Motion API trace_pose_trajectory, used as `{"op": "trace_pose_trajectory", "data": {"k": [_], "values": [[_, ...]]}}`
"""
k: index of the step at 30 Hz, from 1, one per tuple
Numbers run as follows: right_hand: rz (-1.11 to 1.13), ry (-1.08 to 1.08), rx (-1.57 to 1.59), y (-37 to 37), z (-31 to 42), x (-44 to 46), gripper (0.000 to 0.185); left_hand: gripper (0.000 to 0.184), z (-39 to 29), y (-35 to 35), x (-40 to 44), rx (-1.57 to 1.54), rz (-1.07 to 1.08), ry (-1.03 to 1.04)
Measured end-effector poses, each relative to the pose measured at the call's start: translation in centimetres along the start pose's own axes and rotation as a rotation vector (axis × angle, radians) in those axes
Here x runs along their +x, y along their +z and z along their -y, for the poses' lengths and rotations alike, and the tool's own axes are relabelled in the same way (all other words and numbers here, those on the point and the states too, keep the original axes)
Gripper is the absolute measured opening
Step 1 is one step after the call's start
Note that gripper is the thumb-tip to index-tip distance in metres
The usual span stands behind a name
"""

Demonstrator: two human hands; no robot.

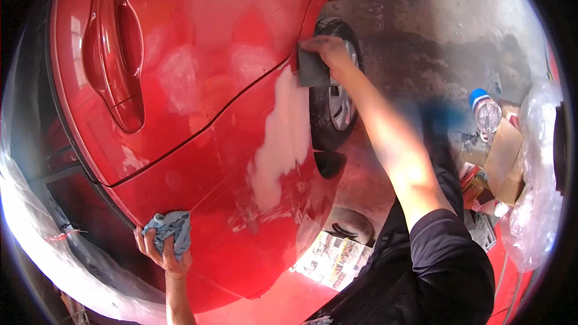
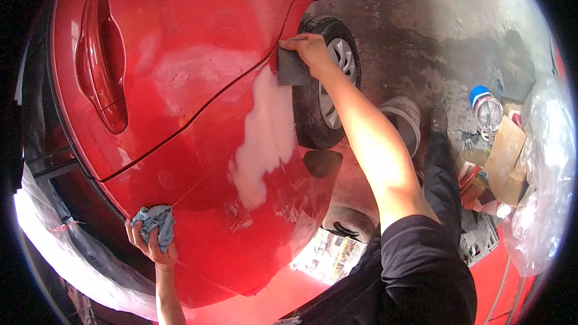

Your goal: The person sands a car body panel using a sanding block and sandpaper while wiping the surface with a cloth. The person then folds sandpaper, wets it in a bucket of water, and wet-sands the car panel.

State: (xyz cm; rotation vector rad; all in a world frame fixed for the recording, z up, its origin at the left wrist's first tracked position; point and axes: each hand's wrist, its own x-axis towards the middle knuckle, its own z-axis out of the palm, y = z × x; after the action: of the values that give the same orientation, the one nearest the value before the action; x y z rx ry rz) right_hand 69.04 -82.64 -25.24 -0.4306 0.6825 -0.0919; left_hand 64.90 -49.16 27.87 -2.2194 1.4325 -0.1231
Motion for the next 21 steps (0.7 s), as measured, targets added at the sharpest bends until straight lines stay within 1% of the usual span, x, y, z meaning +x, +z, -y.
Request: {"op": "trace_pose_trajectory", "data": {"k": [3, 5, 9, 11, 12, 14, 15, 16, 17, 18, 19, 21], "values": [[0.010, 0.016, -0.019, 0.5, 0.4, 0.4, 0.021, 0.040, 0.3, 0.0, -0.3, 0.005, 0.004, 0.005], [-0.026, 0.119, -0.024, 1.2, 0.9, 0.3, 0.020, 0.040, 0.1, -0.2, -0.3, 0.009, 0.015, -0.003], [-0.091, 0.048, 0.013, 1.5, -0.3, 1.1, 0.018, 0.039, 0.1, -0.2, -0.5, 0.027, 0.034, -0.015], [-0.157, -0.081, -0.096, 0.2, -2.1, 4.1, 0.018, 0.039, 0.0, -0.2, -0.2, 0.022, 0.031, -0.011], [-0.158, -0.078, -0.098, -0.6, -1.9, 5.5, 0.018, 0.039, -0.1, -0.3, 0.0, 0.018, 0.032, -0.001], [-0.128, -0.277, -0.403, -1.8, -1.2, 8.2, 0.021, 0.039, -0.1, -0.3, 0.2, 0.023, 0.032, -0.004], [-0.031, -0.175, -0.147, -1.8, 0.0, 8.0, 0.022, 0.039, -0.2, -0.5, 0.0, 0.024, 0.044, -0.008], [-0.034, -0.158, -0.151, -2.3, -1.5, 7.6, 0.022, 0.039, -0.2, -0.7, -0.3, 0.016, 0.060, -0.010], [-0.030, -0.289, -0.354, -2.8, -3.0, 7.2, 0.023, 0.040, -0.2, -0.9, -0.5, 0.029, 0.068, -0.017], [-0.025, -0.442, -0.557, -2.9, -3.1, 7.5, 0.025, 0.040, -0.2, -0.5, -0.3, 0.048, 0.054, -0.021], [-0.132, -0.200, -0.341, -0.8, -1.4, 4.2, 0.029, 0.040, 0.0, -0.3, -0.1, 0.051, 0.041, -0.019], [-0.123, -0.184, -0.319, 0.5, 0.1, 1.9, 0.032, 0.039, -0.1, -0.4, -0.3, 0.011, 0.037, -0.010]]}}
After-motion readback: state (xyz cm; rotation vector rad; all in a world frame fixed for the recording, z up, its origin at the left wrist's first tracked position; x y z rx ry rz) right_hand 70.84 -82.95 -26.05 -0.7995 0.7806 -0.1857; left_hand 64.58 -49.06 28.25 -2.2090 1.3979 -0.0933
